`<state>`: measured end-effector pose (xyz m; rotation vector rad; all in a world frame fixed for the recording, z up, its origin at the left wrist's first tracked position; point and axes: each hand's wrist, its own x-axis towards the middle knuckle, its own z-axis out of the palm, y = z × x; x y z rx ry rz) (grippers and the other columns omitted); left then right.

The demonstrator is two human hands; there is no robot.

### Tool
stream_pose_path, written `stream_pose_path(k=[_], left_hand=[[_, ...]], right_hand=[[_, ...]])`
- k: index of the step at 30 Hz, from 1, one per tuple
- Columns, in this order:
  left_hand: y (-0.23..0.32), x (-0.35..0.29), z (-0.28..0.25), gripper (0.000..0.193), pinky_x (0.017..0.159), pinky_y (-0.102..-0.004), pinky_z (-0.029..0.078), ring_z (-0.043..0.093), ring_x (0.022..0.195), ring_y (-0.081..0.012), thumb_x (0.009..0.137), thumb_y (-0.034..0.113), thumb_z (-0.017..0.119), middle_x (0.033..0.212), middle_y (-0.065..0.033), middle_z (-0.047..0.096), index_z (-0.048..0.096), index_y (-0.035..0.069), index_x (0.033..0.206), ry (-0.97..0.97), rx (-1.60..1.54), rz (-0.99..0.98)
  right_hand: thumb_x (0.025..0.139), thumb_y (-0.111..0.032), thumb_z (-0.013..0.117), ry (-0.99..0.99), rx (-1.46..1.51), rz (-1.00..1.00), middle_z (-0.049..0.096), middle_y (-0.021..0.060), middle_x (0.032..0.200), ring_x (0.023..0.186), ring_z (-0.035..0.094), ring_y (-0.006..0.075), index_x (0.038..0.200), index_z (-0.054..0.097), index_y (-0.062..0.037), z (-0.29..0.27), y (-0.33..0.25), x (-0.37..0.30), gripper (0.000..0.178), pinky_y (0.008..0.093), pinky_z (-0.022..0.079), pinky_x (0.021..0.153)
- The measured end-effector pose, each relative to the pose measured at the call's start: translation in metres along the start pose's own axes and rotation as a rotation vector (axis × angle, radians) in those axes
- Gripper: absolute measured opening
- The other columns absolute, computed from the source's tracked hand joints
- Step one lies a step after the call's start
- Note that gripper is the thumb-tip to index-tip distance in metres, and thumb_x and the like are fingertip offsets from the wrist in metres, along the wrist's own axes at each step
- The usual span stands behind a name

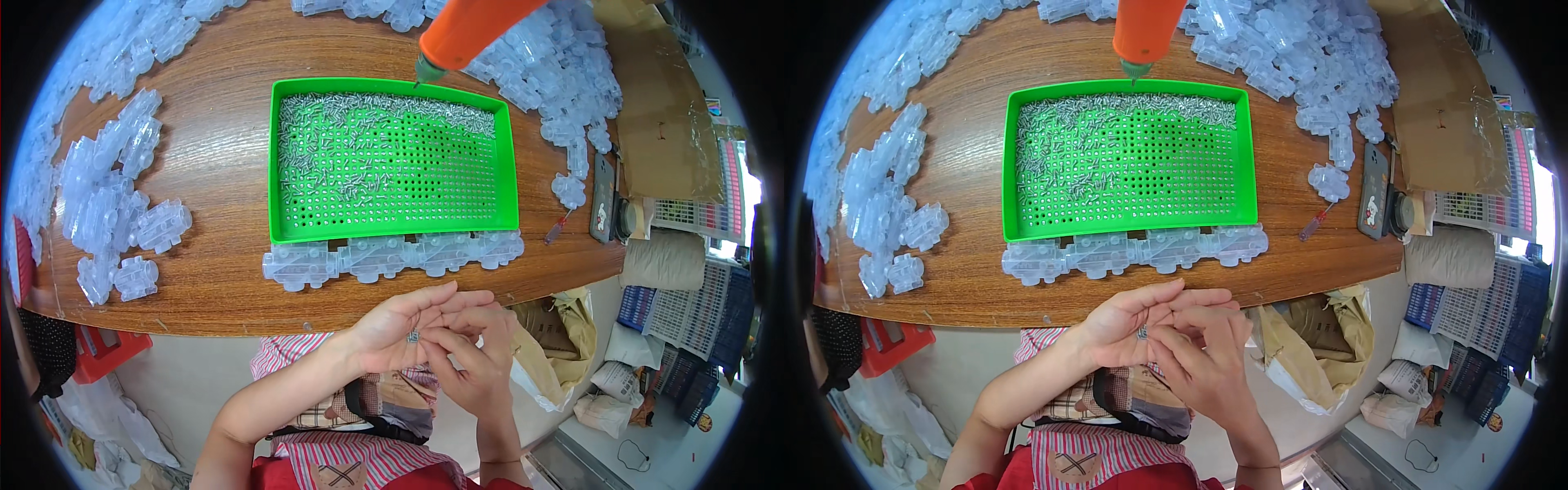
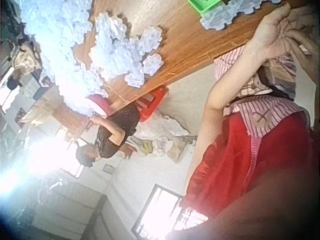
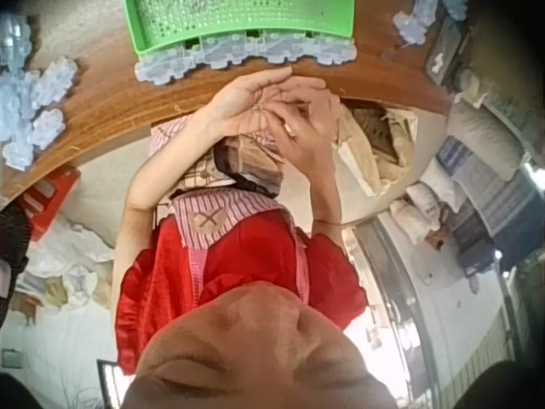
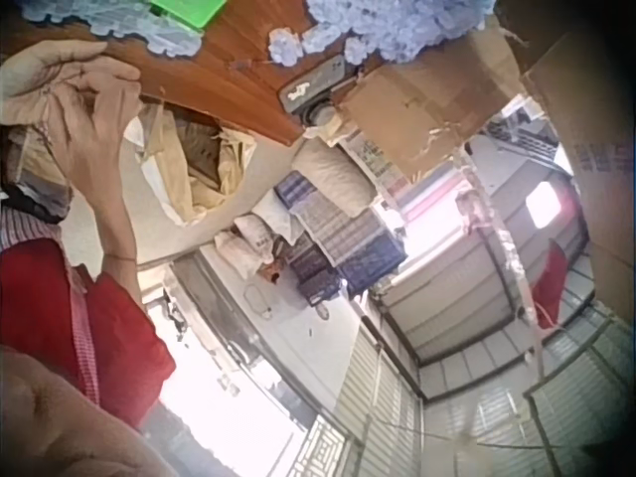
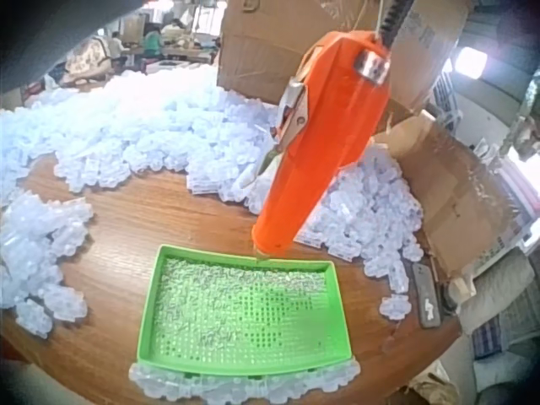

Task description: Assembling plastic components by inserting screws using an electric screwdriver.

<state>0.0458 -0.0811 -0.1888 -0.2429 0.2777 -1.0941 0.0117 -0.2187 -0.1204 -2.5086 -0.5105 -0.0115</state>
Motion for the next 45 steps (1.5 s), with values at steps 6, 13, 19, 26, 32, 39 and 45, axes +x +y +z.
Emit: stream_pose_path(k=[6, 13, 19, 26, 32, 39, 45], left_hand=[[0.000, -0.001, 0.000, 0.053, 0.101, -0.0323, 0.043, 0.050, 0.122, -0.0194, 0.102, 0.036, 0.038, 0.136, -0.0120, 0.048, 0.035, 0.002, 0.142, 0.033, 0.043, -0.006], [-0.001, 0.000, -0.002, 0.053, 0.102, -0.0326, 0.042, 0.049, 0.123, -0.0191, 0.102, 0.037, 0.036, 0.137, -0.0123, 0.047, 0.033, 0.002, 0.143, -0.019, 0.044, -0.009], [-0.001, 0.000, -0.002, 0.052, 0.100, -0.0301, 0.043, 0.051, 0.120, -0.0169, 0.102, 0.035, 0.037, 0.133, -0.0113, 0.049, 0.035, 0.002, 0.142, -0.011, 0.022, -0.010], [0.002, 0.001, 0.002, 0.051, 0.100, -0.0288, 0.043, 0.051, 0.118, -0.0164, 0.102, 0.033, 0.037, 0.141, -0.0107, 0.044, 0.034, 0.001, 0.142, -0.032, -0.012, 0.012], [0.004, 0.002, 0.000, 0.052, 0.099, -0.0301, 0.044, 0.053, 0.117, -0.0164, 0.102, 0.033, 0.038, 0.138, -0.0104, 0.047, 0.035, 0.000, 0.142, -0.044, -0.005, 0.003], [0.001, -0.001, -0.005, 0.049, 0.106, -0.0330, 0.039, 0.051, 0.122, -0.0188, 0.102, 0.032, 0.038, 0.138, -0.0105, 0.047, 0.035, 0.001, 0.141, 0.055, 0.048, 0.026], [0.000, -0.007, -0.008, 0.050, 0.110, -0.0355, 0.034, 0.045, 0.128, -0.0197, 0.102, 0.029, 0.036, 0.140, -0.0104, 0.045, 0.030, 0.001, 0.144, -0.083, 0.081, 0.043]], right_hand=[[0.067, -0.008, 0.077, 0.023, -0.089, -0.040, 0.056, -0.0002, 0.096, 0.087, 0.049, 0.0200, 0.089, 0.072, -0.0117, 0.006, -0.005, 0.005, 0.023, 0.0346, 0.035, 0.075], [0.060, -0.002, 0.077, 0.003, -0.069, -0.044, 0.057, -0.0010, 0.093, 0.084, 0.050, 0.0201, 0.082, 0.071, -0.0115, 0.005, -0.006, 0.008, 0.024, 0.0337, 0.037, 0.073], [0.059, -0.001, 0.077, 0.037, 0.062, 0.061, 0.057, -0.0001, 0.093, 0.085, 0.050, 0.0202, 0.084, 0.071, -0.0108, 0.006, -0.007, 0.008, 0.028, 0.0322, 0.038, 0.070], [0.061, -0.001, 0.078, -0.010, -0.137, -0.067, 0.058, 0.0000, 0.092, 0.081, 0.052, 0.0184, 0.082, 0.072, -0.0098, 0.003, -0.010, 0.006, 0.024, 0.0317, 0.039, 0.071], [0.065, 0.003, 0.074, 0.031, 0.048, 0.050, 0.056, 0.0028, 0.093, 0.076, 0.053, 0.0180, 0.080, 0.070, -0.0079, 0.008, -0.004, 0.005, 0.019, 0.0292, 0.042, 0.067], [0.075, 0.005, 0.064, 0.184, 0.194, 0.068, 0.042, 0.0087, 0.102, 0.080, 0.047, 0.0132, 0.086, 0.064, -0.0044, 0.004, 0.011, 0.018, 0.015, 0.0204, 0.041, 0.055], [0.073, -0.012, 0.072, 0.130, 0.136, 0.081, 0.044, 0.0097, 0.104, 0.091, 0.037, 0.0239, 0.083, 0.070, -0.0146, 0.007, 0.021, 0.061, 0.011, 0.0345, 0.032, 0.080]])
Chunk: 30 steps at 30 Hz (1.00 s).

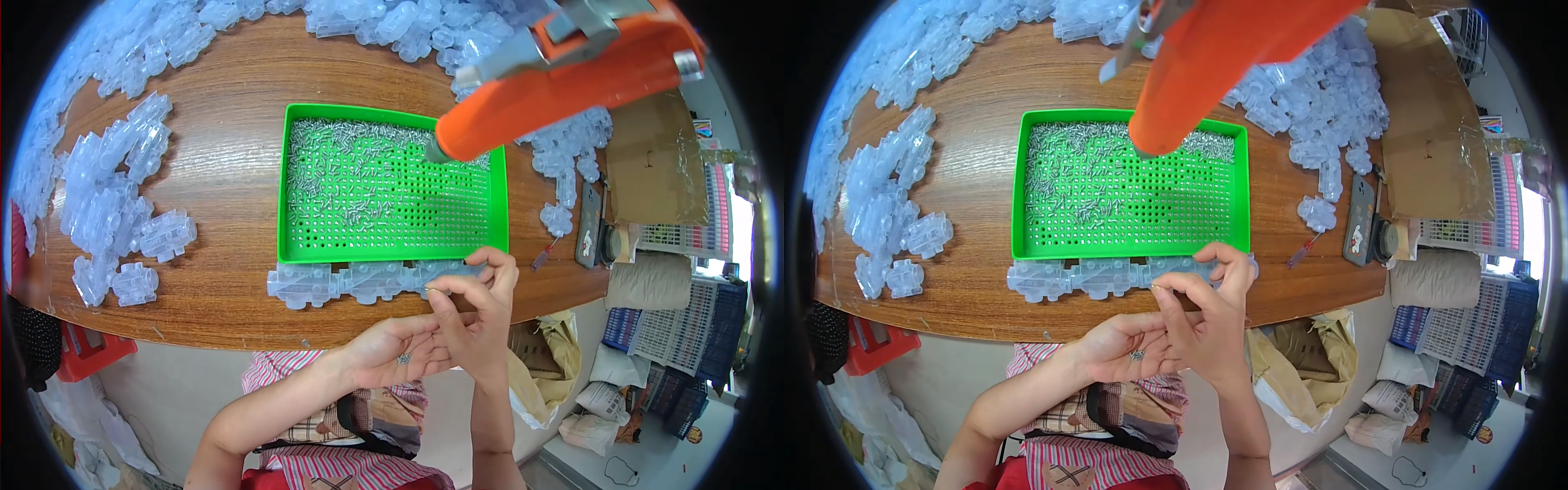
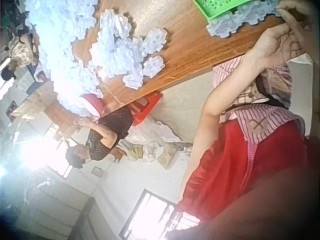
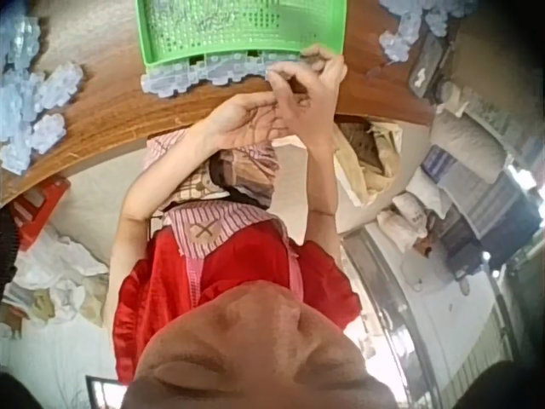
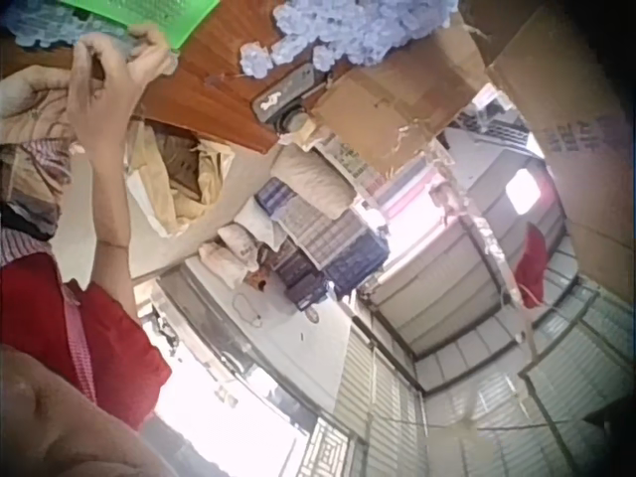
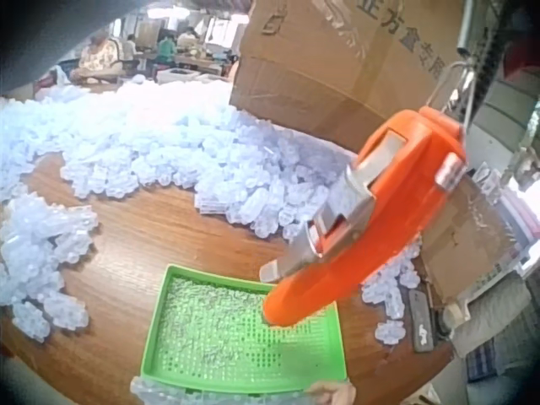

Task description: Assembling plastic components by inserting screws using an electric screwdriver.

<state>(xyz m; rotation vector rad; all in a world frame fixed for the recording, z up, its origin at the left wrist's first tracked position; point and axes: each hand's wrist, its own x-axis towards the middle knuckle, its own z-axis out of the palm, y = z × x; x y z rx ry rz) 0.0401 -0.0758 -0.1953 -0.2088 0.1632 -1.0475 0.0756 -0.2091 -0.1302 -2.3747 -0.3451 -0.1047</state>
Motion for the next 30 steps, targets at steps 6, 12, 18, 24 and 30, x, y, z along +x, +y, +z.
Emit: stream_pose_path(k=[6, 12, 18, 24, 30], left_hand=[[-0.001, 0.002, -0.004, 0.049, 0.107, -0.0364, 0.037, 0.048, 0.125, -0.0196, 0.102, 0.028, 0.036, 0.137, -0.0101, 0.048, 0.030, 0.002, 0.144, 0.029, -0.071, 0.014], [0.000, 0.002, -0.004, 0.048, 0.108, -0.0349, 0.035, 0.047, 0.125, -0.0188, 0.102, 0.029, 0.036, 0.136, -0.0098, 0.047, 0.034, 0.002, 0.141, -0.009, -0.059, 0.024], [0.000, 0.003, -0.001, 0.049, 0.110, -0.0342, 0.033, 0.046, 0.127, -0.0181, 0.103, 0.029, 0.035, 0.138, -0.0102, 0.045, 0.032, 0.001, 0.142, -0.007, -0.027, 0.025], [0.000, 0.000, 0.000, 0.050, 0.111, -0.0340, 0.033, 0.046, 0.127, -0.0183, 0.103, 0.030, 0.035, 0.139, -0.0101, 0.045, 0.031, 0.001, 0.143, -0.013, -0.022, 0.031], [0.001, 0.005, 0.007, 0.050, 0.109, -0.0329, 0.036, 0.047, 0.126, -0.0179, 0.102, 0.034, 0.038, 0.136, -0.0097, 0.048, 0.038, 0.000, 0.139, 0.044, -0.033, 0.023]], right_hand=[[0.074, -0.015, 0.072, -0.039, -0.037, -0.023, 0.043, 0.0104, 0.105, 0.092, 0.035, 0.0240, 0.085, 0.070, -0.0152, 0.003, 0.001, 0.004, 0.011, 0.0351, 0.031, 0.081], [0.074, -0.013, 0.073, -0.029, -0.036, -0.025, 0.043, 0.0099, 0.106, 0.091, 0.036, 0.0232, 0.085, 0.070, -0.0143, 0.006, 0.000, 0.005, 0.012, 0.0335, 0.033, 0.081], [0.073, -0.007, 0.074, -0.050, -0.006, -0.003, 0.038, 0.0069, 0.108, 0.088, 0.037, 0.0179, 0.083, 0.070, -0.0108, 0.004, 0.000, 0.006, 0.012, 0.0294, 0.032, 0.078], [0.072, -0.006, 0.075, -0.056, -0.012, 0.016, 0.040, 0.0070, 0.108, 0.091, 0.040, 0.0183, 0.082, 0.067, -0.0100, 0.007, -0.001, 0.005, 0.013, 0.0299, 0.033, 0.081], [0.073, 0.001, 0.072, 0.197, 0.257, 0.156, 0.044, 0.0094, 0.101, 0.091, 0.049, 0.0208, 0.084, 0.065, -0.0074, 0.000, -0.009, -0.013, 0.015, 0.0309, 0.042, 0.076]])
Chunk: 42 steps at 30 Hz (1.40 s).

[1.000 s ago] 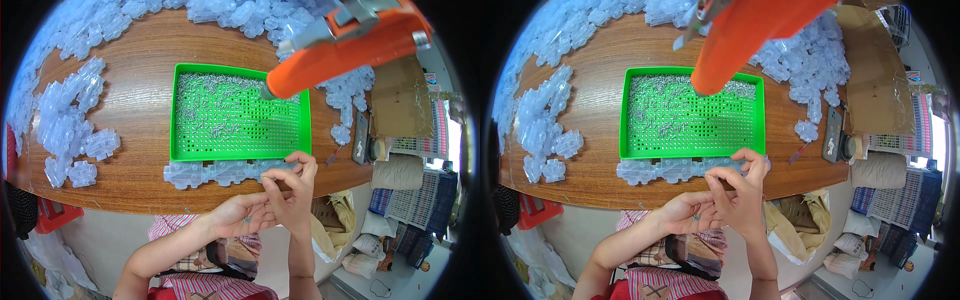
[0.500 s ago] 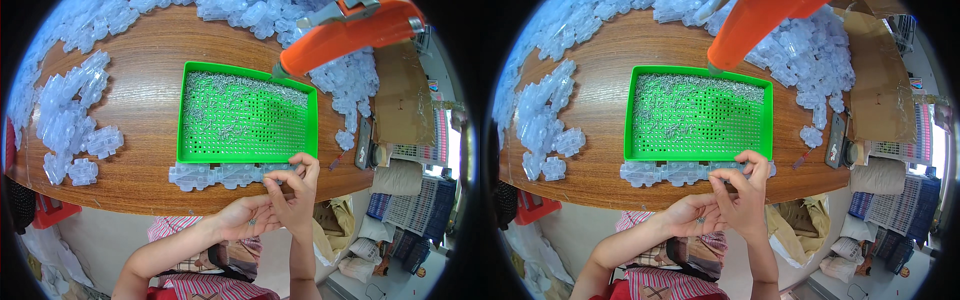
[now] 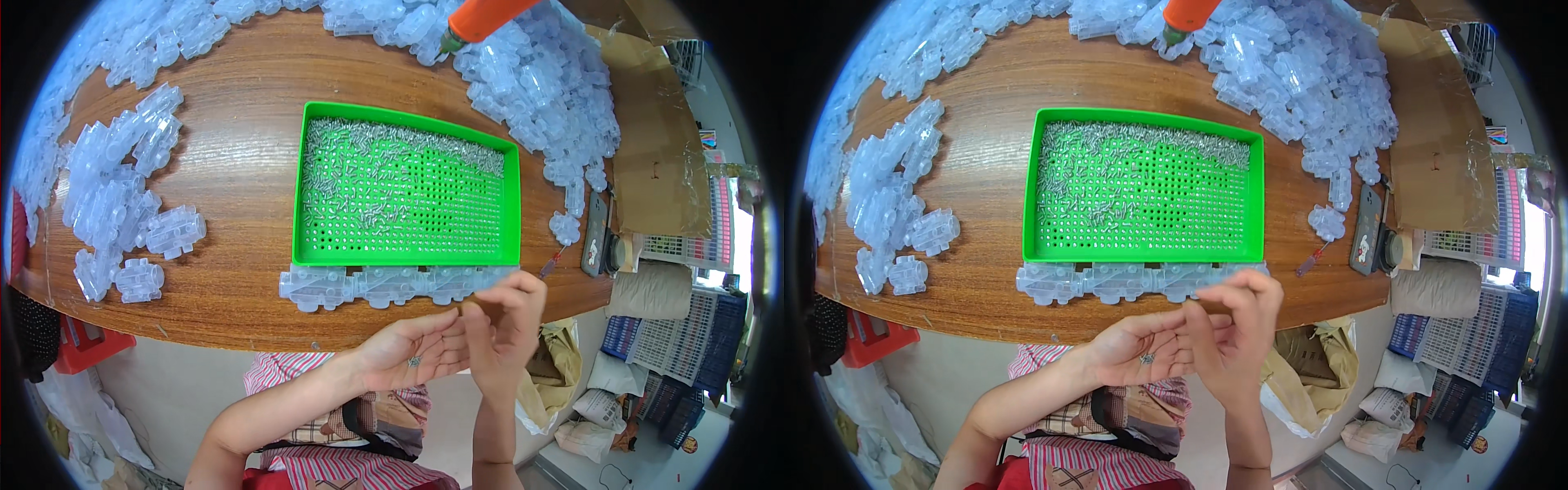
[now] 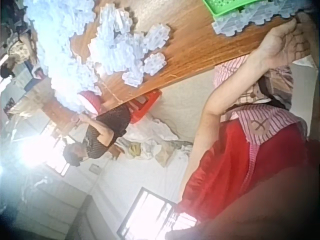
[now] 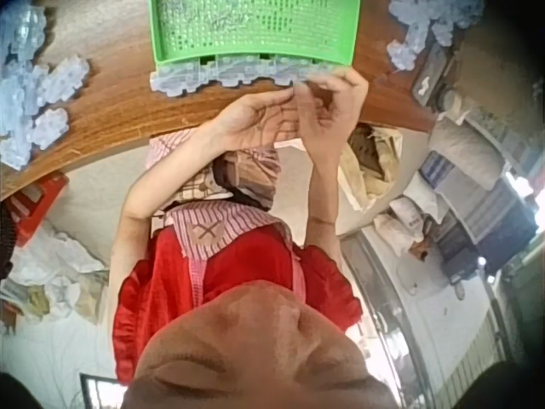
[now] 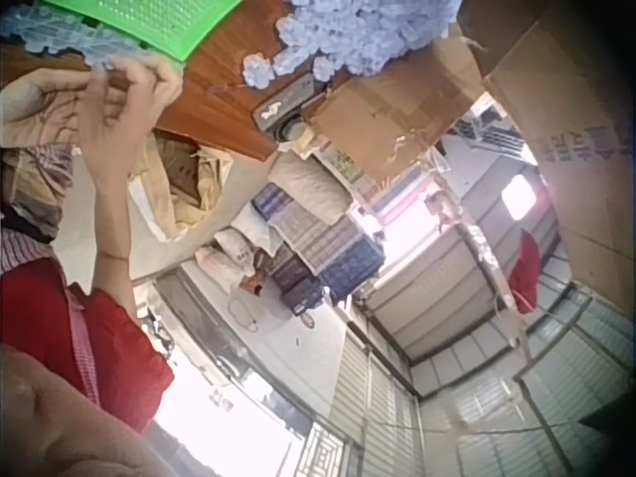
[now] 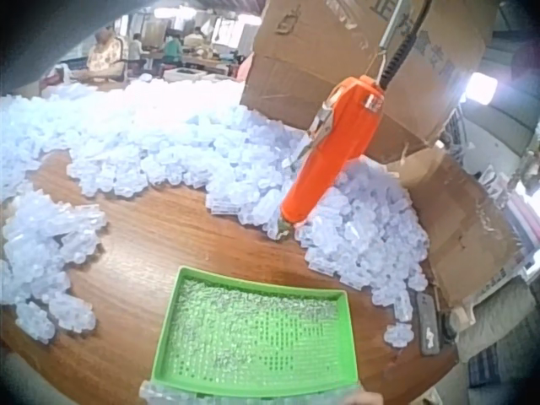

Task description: Assembling plastic components by inserting screws using an electric screwdriver.

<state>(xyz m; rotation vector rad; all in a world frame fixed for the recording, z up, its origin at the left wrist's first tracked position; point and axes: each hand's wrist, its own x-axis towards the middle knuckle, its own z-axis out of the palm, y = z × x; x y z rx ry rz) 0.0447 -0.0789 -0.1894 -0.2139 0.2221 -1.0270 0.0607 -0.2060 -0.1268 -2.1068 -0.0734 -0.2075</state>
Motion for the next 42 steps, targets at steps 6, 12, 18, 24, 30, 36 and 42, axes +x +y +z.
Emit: stream_pose_path(k=[6, 12, 18, 24, 30, 36, 42], left_hand=[[0.002, 0.001, -0.001, 0.054, 0.109, -0.0342, 0.034, 0.040, 0.133, -0.0205, 0.102, 0.035, 0.036, 0.148, -0.0118, 0.036, 0.032, 0.001, 0.144, -0.040, -0.002, -0.024], [0.003, 0.003, 0.001, 0.056, 0.112, -0.0373, 0.030, 0.034, 0.137, -0.0236, 0.102, 0.034, 0.032, 0.151, -0.0145, 0.029, 0.026, 0.000, 0.146, -0.009, 0.001, -0.028], [0.002, 0.001, 0.000, 0.055, 0.112, -0.0374, 0.029, 0.032, 0.138, -0.0243, 0.103, 0.033, 0.031, 0.151, -0.0143, 0.030, 0.025, 0.000, 0.146, 0.012, 0.023, 0.002], [0.004, 0.001, 0.002, 0.054, 0.110, -0.0363, 0.033, 0.034, 0.137, -0.0227, 0.103, 0.032, 0.032, 0.151, -0.0143, 0.031, 0.025, 0.000, 0.146, -0.024, -0.007, -0.020], [0.003, 0.001, 0.001, 0.053, 0.108, -0.0353, 0.036, 0.041, 0.133, -0.0221, 0.102, 0.031, 0.034, 0.149, -0.0139, 0.034, 0.028, 0.001, 0.145, -0.008, 0.000, -0.008], [0.003, -0.023, 0.003, 0.049, 0.100, -0.0279, 0.040, 0.051, 0.120, -0.0124, 0.101, 0.033, 0.041, 0.138, -0.0065, 0.050, 0.038, 0.004, 0.142, 0.039, 0.094, -0.021], [0.015, -0.048, 0.007, 0.047, 0.111, -0.0346, 0.032, 0.043, 0.130, -0.0196, 0.101, 0.029, 0.041, 0.142, -0.0108, 0.045, 0.040, 0.001, 0.139, 0.106, 0.101, -0.023]], right_hand=[[0.067, -0.003, 0.076, -0.334, -0.379, -0.172, 0.056, 0.0037, 0.092, 0.084, 0.051, 0.0197, 0.087, 0.071, -0.0109, -0.027, -0.025, -0.036, 0.022, 0.0315, 0.042, 0.067], [0.071, -0.006, 0.074, -0.301, -0.351, -0.121, 0.056, 0.0009, 0.093, 0.084, 0.051, 0.0188, 0.091, 0.071, -0.0097, -0.015, -0.010, -0.051, 0.020, 0.0332, 0.037, 0.073], [0.070, -0.006, 0.074, -0.314, -0.407, -0.182, 0.057, -0.0001, 0.094, 0.084, 0.051, 0.0187, 0.087, 0.070, -0.0091, -0.011, -0.012, -0.051, 0.018, 0.0342, 0.036, 0.075], [0.070, -0.005, 0.075, -0.291, -0.277, -0.104, 0.055, 0.0005, 0.092, 0.081, 0.051, 0.0182, 0.085, 0.069, -0.0082, -0.013, -0.006, -0.050, 0.017, 0.0325, 0.037, 0.073], [0.070, -0.004, 0.076, -0.293, -0.221, -0.048, 0.054, 0.0014, 0.090, 0.080, 0.051, 0.0170, 0.084, 0.070, -0.0078, -0.015, -0.011, -0.047, 0.016, 0.0314, 0.039, 0.070], [0.066, -0.001, 0.076, -0.230, -0.108, -0.067, 0.051, 0.0028, 0.090, 0.082, 0.049, 0.0169, 0.084, 0.070, -0.0083, -0.014, -0.020, -0.035, 0.020, 0.0286, 0.042, 0.067], [0.067, -0.004, 0.076, -0.083, -0.350, -0.290, 0.051, 0.0020, 0.090, 0.082, 0.048, 0.0186, 0.081, 0.068, -0.0098, 0.012, -0.012, 0.006, 0.017, 0.0318, 0.039, 0.072]])
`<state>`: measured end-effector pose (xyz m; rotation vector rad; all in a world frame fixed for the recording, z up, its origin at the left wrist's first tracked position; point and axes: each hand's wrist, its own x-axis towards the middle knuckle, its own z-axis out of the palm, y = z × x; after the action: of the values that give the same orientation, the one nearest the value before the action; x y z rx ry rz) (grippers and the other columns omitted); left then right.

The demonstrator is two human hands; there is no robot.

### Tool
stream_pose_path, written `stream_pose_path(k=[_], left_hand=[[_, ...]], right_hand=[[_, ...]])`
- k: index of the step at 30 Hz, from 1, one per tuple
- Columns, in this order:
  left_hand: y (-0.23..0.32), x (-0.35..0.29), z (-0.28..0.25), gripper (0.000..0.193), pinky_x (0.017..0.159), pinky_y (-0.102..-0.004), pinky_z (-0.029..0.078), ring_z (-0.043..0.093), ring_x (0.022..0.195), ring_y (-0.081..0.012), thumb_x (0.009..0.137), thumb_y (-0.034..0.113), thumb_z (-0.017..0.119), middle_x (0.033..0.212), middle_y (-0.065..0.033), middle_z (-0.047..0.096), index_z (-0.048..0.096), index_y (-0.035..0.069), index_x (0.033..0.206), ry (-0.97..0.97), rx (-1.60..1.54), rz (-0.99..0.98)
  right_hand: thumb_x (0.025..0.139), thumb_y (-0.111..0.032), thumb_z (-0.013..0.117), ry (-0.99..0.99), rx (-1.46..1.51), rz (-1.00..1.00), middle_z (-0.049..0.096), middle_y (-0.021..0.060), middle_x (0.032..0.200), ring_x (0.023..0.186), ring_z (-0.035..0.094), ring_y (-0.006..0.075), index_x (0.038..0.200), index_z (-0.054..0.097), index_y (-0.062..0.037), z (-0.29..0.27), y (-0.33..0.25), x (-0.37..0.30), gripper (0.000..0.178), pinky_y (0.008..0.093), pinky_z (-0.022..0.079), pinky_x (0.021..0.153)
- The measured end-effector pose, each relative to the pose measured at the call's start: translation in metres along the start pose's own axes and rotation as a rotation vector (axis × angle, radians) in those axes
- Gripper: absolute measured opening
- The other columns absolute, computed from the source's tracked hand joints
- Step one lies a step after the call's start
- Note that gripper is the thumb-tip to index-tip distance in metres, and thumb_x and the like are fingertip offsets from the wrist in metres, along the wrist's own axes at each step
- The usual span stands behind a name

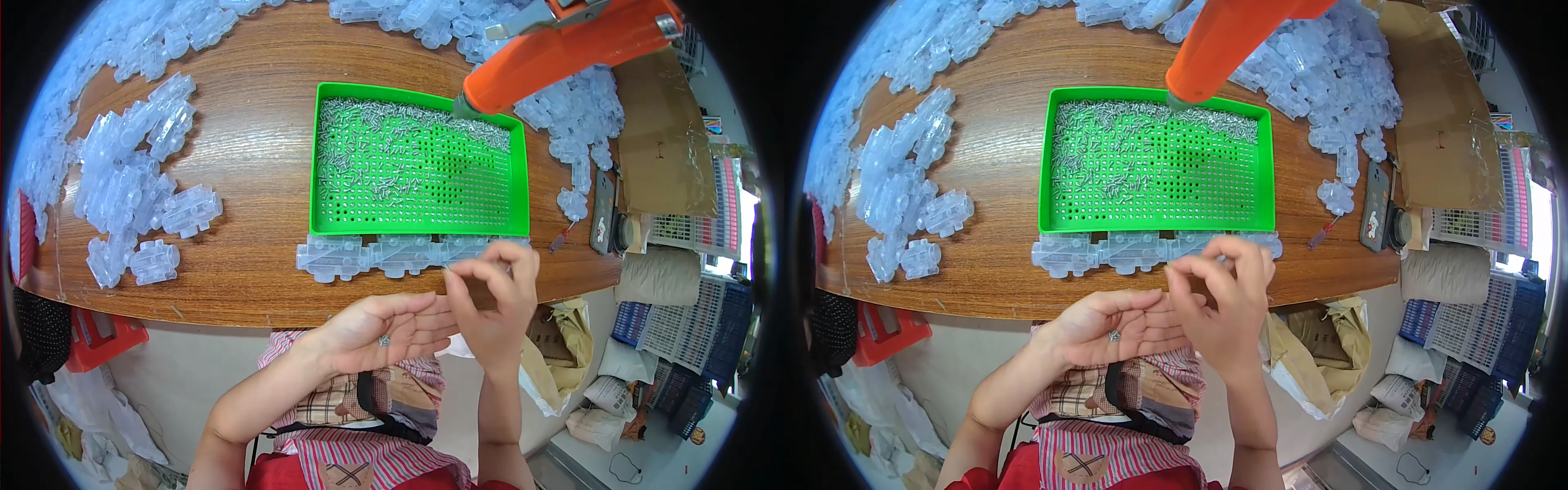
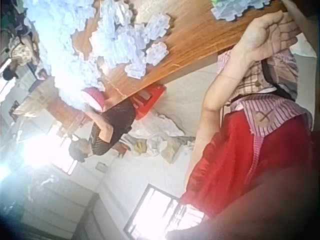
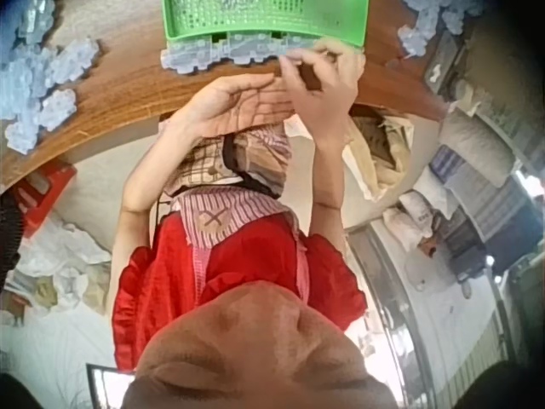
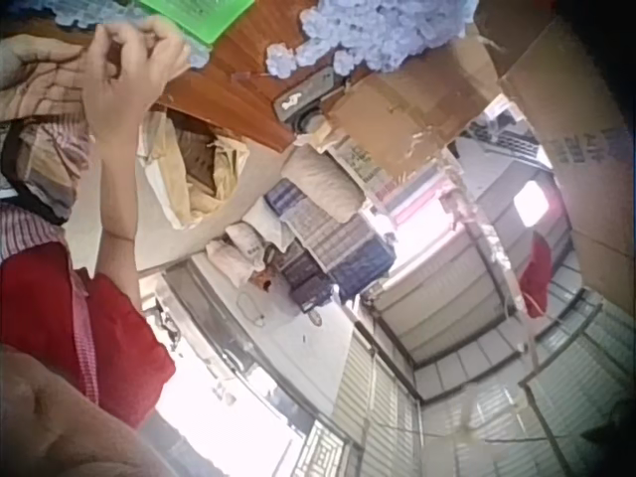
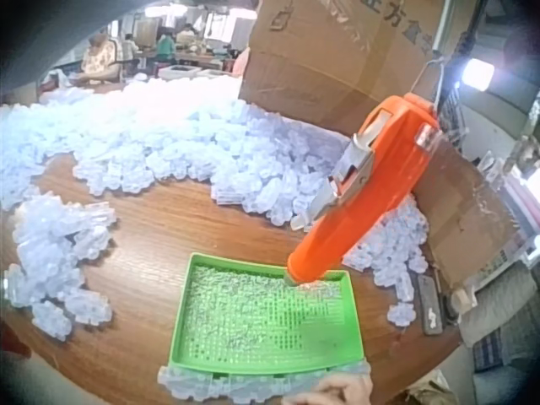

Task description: Assembling plastic components by inserting screws using an electric screwdriver.

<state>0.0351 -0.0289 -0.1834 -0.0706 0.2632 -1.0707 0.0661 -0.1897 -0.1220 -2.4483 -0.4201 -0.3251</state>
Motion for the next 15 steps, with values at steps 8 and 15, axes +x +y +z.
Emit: stream_pose_path(k=[8, 15], left_hand=[[0.0066, -0.0022, -0.0058, 0.050, 0.115, -0.0380, 0.026, 0.034, 0.138, -0.0248, 0.101, 0.029, 0.040, 0.146, -0.0164, 0.038, 0.036, -0.002, 0.140, -0.054, -0.062, -0.018], [0.0065, -0.0034, -0.0076, 0.051, 0.115, -0.0376, 0.025, 0.033, 0.138, -0.0244, 0.101, 0.030, 0.039, 0.146, -0.0144, 0.037, 0.035, -0.001, 0.142, -0.059, -0.057, -0.025]], right_hand=[[0.071, -0.008, 0.076, -0.128, -0.047, -0.061, 0.052, 0.0008, 0.090, 0.080, 0.046, 0.0197, 0.082, 0.068, -0.0110, 0.0080, 0.0063, 0.0100, 0.014, 0.0339, 0.034, 0.075], [0.069, -0.004, 0.076, -0.141, -0.092, -0.083, 0.051, 0.0026, 0.085, 0.078, 0.045, 0.0202, 0.080, 0.068, -0.0090, 0.0086, 0.0015, 0.0140, 0.014, 0.0323, 0.036, 0.069]])
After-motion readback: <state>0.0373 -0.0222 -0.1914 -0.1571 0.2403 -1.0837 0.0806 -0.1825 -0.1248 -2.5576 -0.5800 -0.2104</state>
